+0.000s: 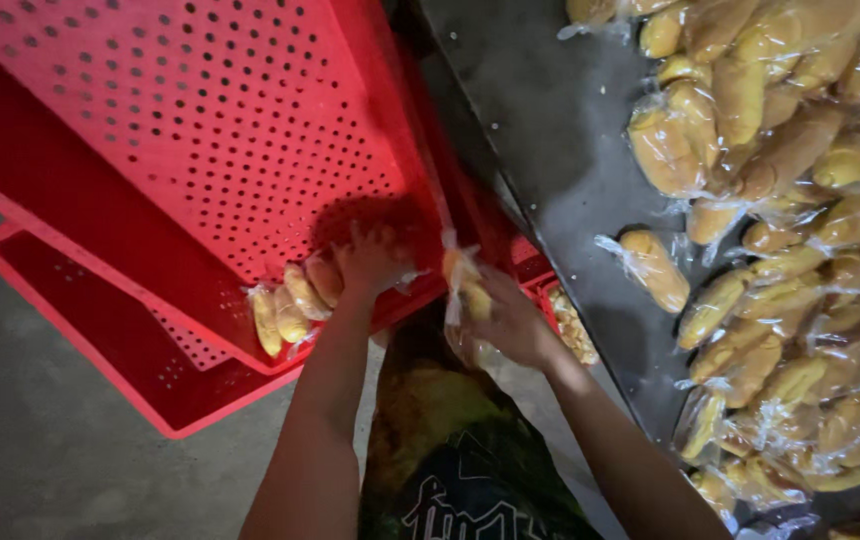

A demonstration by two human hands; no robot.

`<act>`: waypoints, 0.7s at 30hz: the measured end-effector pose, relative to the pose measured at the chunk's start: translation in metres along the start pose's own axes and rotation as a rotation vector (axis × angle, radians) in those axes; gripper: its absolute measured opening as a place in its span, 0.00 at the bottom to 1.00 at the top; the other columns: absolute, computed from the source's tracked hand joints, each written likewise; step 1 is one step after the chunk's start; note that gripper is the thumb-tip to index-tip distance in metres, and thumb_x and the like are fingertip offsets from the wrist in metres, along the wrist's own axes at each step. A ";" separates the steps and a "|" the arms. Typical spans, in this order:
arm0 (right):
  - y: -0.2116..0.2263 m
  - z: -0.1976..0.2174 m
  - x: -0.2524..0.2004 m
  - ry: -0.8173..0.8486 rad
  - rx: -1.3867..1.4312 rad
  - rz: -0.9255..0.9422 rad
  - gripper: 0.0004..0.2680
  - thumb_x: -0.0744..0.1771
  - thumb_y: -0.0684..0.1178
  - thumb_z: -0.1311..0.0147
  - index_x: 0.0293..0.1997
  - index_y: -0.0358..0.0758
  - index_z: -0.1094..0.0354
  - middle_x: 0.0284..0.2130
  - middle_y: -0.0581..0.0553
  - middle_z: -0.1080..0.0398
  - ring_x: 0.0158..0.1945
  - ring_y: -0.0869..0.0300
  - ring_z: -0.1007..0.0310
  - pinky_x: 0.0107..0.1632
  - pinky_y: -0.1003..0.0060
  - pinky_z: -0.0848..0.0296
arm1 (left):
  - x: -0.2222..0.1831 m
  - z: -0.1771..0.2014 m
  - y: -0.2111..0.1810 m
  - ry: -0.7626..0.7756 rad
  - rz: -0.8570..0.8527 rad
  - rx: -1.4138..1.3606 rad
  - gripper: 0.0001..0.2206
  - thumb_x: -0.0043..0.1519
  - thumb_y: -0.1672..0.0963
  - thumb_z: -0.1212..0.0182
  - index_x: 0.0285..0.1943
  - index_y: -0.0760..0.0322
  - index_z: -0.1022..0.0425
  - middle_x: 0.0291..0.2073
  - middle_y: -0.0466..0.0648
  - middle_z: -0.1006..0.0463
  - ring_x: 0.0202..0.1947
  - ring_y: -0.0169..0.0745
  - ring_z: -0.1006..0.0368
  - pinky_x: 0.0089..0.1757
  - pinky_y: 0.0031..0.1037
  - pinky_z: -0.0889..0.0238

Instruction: The person picks up individually wrapped long buns from a metal table and arranges them into red plastic crates by hand.

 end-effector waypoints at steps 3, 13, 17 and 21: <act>-0.013 -0.007 0.007 0.019 0.035 -0.091 0.19 0.64 0.44 0.39 0.62 0.37 0.38 0.58 0.43 0.36 0.63 0.56 0.35 0.62 0.59 0.32 | -0.003 0.004 0.000 0.053 0.005 -0.081 0.43 0.51 0.39 0.38 0.77 0.46 0.48 0.78 0.46 0.53 0.78 0.62 0.70 0.62 0.77 0.75; -0.087 0.001 -0.072 -0.035 0.039 -0.506 0.17 0.62 0.44 0.42 0.57 0.41 0.35 0.44 0.47 0.26 0.51 0.59 0.28 0.55 0.62 0.30 | -0.025 0.046 -0.047 -0.047 -0.157 -0.010 0.30 0.61 0.43 0.47 0.75 0.40 0.42 0.76 0.43 0.49 0.73 0.63 0.55 0.61 0.80 0.70; -0.066 0.000 -0.068 -0.079 0.151 -0.397 0.20 0.63 0.45 0.45 0.63 0.43 0.40 0.49 0.45 0.30 0.55 0.58 0.31 0.58 0.63 0.31 | -0.029 0.039 -0.067 -0.242 -0.439 0.036 0.27 0.58 0.44 0.44 0.67 0.44 0.30 0.71 0.58 0.42 0.68 0.71 0.46 0.53 0.71 0.54; -0.055 -0.006 -0.054 -0.073 0.161 -0.472 0.30 0.59 0.46 0.39 0.68 0.46 0.50 0.51 0.46 0.34 0.56 0.56 0.32 0.56 0.62 0.30 | -0.028 0.037 -0.047 -0.077 -0.323 0.249 0.20 0.63 0.43 0.48 0.62 0.40 0.26 0.68 0.47 0.33 0.70 0.55 0.40 0.67 0.70 0.58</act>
Point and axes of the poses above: each hand's wrist, its own x-axis towards the middle knuckle, its own z-axis out of the back of the hand, y = z × x, the point moved 9 cm from there along x, towards the middle knuckle
